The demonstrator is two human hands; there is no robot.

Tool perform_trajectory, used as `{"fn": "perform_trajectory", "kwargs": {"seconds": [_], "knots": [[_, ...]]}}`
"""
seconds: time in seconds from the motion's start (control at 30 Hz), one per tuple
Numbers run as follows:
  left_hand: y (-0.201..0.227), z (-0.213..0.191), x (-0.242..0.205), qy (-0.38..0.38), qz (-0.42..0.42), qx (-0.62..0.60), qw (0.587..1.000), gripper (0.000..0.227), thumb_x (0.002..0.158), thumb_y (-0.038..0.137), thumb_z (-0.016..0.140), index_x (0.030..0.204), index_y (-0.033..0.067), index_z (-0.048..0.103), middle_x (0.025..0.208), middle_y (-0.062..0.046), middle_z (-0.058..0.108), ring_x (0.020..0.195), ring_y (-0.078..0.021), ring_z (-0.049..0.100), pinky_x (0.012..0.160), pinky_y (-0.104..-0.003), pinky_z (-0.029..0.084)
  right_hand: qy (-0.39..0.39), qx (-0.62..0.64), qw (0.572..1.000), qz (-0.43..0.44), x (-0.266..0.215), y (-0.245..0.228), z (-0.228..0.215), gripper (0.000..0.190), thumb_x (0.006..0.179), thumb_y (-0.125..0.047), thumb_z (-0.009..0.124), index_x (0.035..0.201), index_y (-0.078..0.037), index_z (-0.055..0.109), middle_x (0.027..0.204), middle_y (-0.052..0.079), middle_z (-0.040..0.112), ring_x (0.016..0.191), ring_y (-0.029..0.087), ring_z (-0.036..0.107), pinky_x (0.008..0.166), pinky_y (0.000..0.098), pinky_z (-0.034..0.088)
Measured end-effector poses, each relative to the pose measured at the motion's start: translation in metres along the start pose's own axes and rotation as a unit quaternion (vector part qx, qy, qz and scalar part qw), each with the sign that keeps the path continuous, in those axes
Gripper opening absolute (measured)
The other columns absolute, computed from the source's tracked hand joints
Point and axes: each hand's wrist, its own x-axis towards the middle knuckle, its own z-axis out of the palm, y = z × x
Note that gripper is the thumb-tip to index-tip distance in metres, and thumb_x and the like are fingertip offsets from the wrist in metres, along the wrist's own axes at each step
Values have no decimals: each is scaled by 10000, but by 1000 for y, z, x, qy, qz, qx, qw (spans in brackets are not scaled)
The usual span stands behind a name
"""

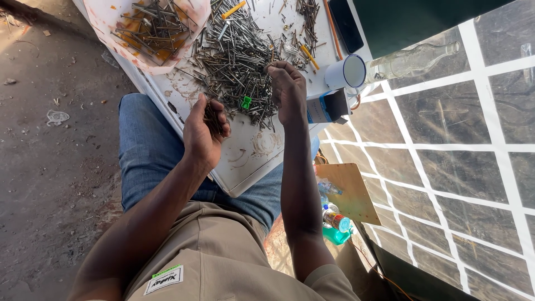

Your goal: Sorting through a large pile of mixed nails and screws on a white board to separate them.

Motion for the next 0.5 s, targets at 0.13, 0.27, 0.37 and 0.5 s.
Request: {"fn": "perform_trajectory", "kwargs": {"seconds": [0.13,0.27,0.37,0.5], "knots": [[-5,-3,6,4,-6,0,1000,439,1101,475,457,1006,78,620,757,-72,536,696,-211,605,652,-334,481,-37,89,995,20,-5,2,-2,165,870,-227,586,910,-73,628,565,4,428,435,43,338,363,195,271],[-14,-9,17,-11,-12,-41,999,458,1067,464,500,1047,44,681,948,-198,743,877,-311,767,706,-337,614,-49,-33,998,-18,-33,4,29,200,919,-262,549,913,-80,633,622,36,491,483,60,391,398,210,322],[-24,-21,33,-21,7,-79,997,438,1060,417,524,1010,20,702,994,-236,762,920,-360,780,747,-355,636,-38,-262,957,-120,-65,10,67,190,945,-288,629,882,-123,699,658,90,583,589,223,543,488,326,419],[-19,-14,26,-93,-13,-156,983,463,1091,437,456,894,72,660,961,-294,754,931,-431,748,763,-322,611,-73,-479,819,-305,-89,26,96,143,976,-240,633,1001,-134,725,860,101,692,900,355,702,758,405,569]]}}
